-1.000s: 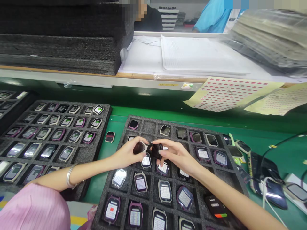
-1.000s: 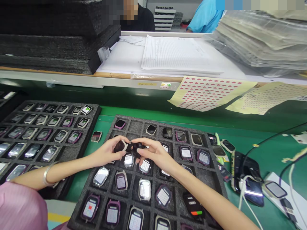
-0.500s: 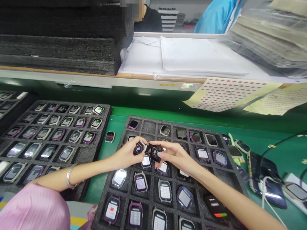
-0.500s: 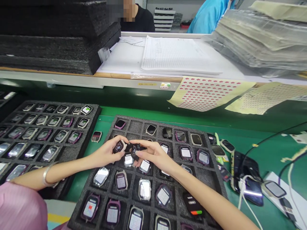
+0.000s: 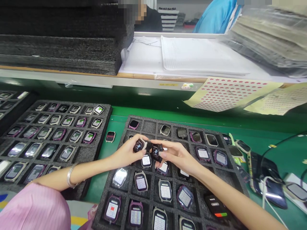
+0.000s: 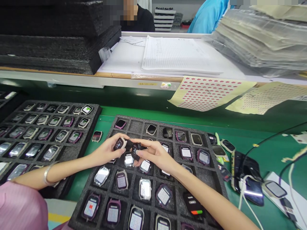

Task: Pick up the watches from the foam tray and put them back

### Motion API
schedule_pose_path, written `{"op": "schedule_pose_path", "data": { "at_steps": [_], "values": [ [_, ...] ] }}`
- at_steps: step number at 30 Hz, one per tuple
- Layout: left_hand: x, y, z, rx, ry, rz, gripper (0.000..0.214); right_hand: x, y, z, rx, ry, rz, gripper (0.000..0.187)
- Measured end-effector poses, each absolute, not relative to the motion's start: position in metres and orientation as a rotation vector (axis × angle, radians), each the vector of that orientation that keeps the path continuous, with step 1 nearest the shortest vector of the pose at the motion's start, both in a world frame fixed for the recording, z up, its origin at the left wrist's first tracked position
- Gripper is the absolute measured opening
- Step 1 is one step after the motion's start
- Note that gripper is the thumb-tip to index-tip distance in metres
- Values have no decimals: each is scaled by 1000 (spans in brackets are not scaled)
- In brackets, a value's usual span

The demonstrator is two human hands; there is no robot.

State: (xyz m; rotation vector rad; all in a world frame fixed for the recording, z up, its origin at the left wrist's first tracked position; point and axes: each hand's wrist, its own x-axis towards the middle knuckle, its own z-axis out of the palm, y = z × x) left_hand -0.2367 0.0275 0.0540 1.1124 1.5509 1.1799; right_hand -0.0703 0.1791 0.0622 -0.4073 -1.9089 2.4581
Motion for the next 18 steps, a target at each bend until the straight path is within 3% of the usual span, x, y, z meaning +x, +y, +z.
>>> {"op": "schedule_pose_path", "data": {
  "at_steps": [18],
  "values": [
    [-238,27,55,1135,1542,1188,30,-67,178,63,-390,-1931,2450,48]
  ]
}}
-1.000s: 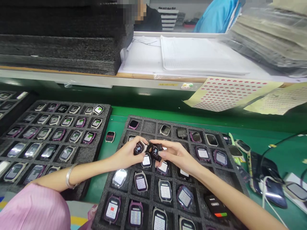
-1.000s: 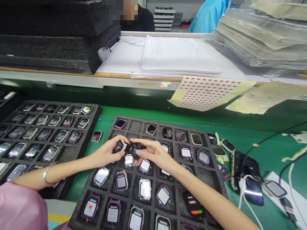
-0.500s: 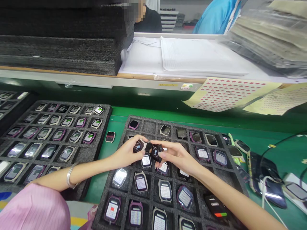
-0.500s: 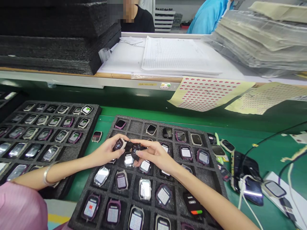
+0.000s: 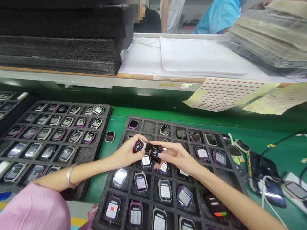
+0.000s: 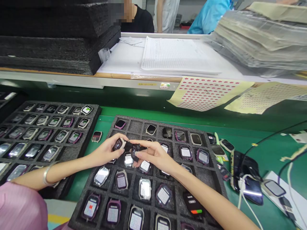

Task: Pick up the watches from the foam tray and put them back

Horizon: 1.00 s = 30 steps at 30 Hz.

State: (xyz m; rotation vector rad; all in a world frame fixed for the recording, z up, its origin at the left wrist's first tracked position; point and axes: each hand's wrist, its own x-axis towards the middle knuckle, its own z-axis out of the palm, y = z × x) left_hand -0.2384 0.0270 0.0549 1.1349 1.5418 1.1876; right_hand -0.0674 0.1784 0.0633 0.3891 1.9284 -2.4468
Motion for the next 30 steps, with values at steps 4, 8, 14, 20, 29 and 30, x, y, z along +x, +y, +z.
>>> {"op": "schedule_pose_path", "data": {
  "at_steps": [4,8,14,20,29,30],
  "values": [
    [-238,27,56,1157,1551,1188,30,-67,178,64,363,1932,-2437,50],
    [-238,28,55,1152,1556,1208,31,-66,178,65,376,1932,-2442,51],
    [-239,28,53,1120,1542,1203,30,-66,179,65,376,1938,-2417,49],
    [-239,28,54,1147,1574,1199,29,-68,179,66,387,1905,-2463,48],
    [-240,28,53,1134,1588,1210,29,-68,181,65,375,1873,-2452,50],
    [-240,28,52,1126,1580,1213,30,-68,181,65,378,1854,-2466,51]
  ]
}}
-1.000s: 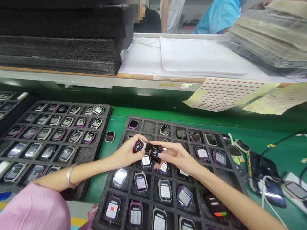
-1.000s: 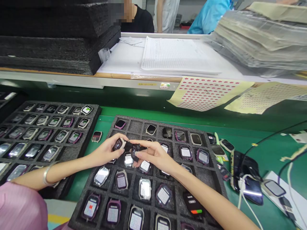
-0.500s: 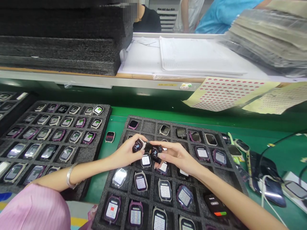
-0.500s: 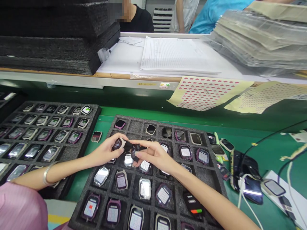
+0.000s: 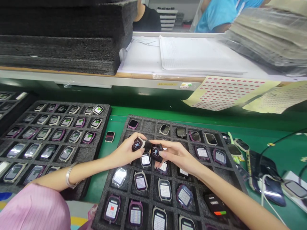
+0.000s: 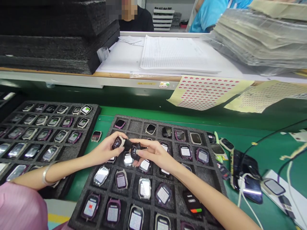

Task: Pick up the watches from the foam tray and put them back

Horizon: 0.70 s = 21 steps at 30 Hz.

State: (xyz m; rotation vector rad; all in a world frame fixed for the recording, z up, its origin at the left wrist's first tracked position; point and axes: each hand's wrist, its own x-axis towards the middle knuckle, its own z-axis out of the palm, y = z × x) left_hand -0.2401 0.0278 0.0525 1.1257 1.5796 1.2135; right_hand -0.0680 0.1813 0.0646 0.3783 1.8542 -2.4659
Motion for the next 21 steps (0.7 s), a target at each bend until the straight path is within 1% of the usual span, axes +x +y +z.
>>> {"op": "schedule_pose_path", "data": {
  "at_steps": [4,8,14,21],
  "values": [
    [-240,31,50,995,1432,1240,42,-70,181,64,399,1689,-2593,51],
    [-238,36,51,741,1264,1325,40,-72,183,60,513,1676,-2646,43],
    [-237,37,49,675,1203,1383,36,-70,187,51,679,1892,-2483,55],
    [-238,36,46,714,1203,1373,34,-70,188,51,699,1976,-2402,54]
  ]
}}
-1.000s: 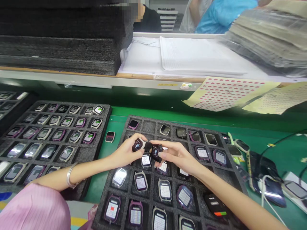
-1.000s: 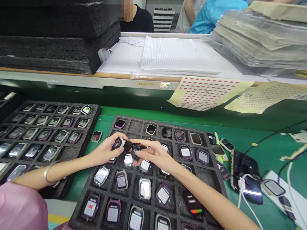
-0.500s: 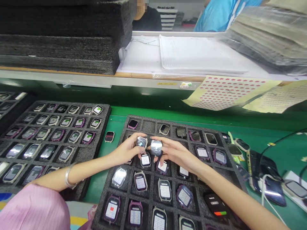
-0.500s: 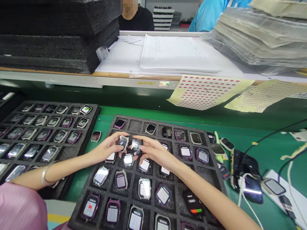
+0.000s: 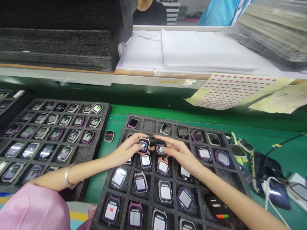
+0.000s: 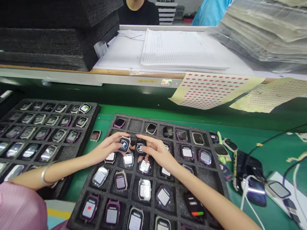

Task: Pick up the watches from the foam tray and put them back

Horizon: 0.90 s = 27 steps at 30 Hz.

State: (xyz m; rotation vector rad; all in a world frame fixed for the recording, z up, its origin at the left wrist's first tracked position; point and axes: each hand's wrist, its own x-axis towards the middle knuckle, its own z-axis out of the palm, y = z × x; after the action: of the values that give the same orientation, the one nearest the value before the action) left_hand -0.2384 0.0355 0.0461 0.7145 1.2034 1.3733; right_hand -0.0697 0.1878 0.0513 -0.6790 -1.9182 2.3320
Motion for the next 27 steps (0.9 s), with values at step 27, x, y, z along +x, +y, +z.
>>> {"op": "schedule_pose_path", "data": {
  "at_steps": [27],
  "values": [
    [-259,44,69,572,1370,1670,38,-121,209,43,-87,-2834,1055,39]
  ]
}}
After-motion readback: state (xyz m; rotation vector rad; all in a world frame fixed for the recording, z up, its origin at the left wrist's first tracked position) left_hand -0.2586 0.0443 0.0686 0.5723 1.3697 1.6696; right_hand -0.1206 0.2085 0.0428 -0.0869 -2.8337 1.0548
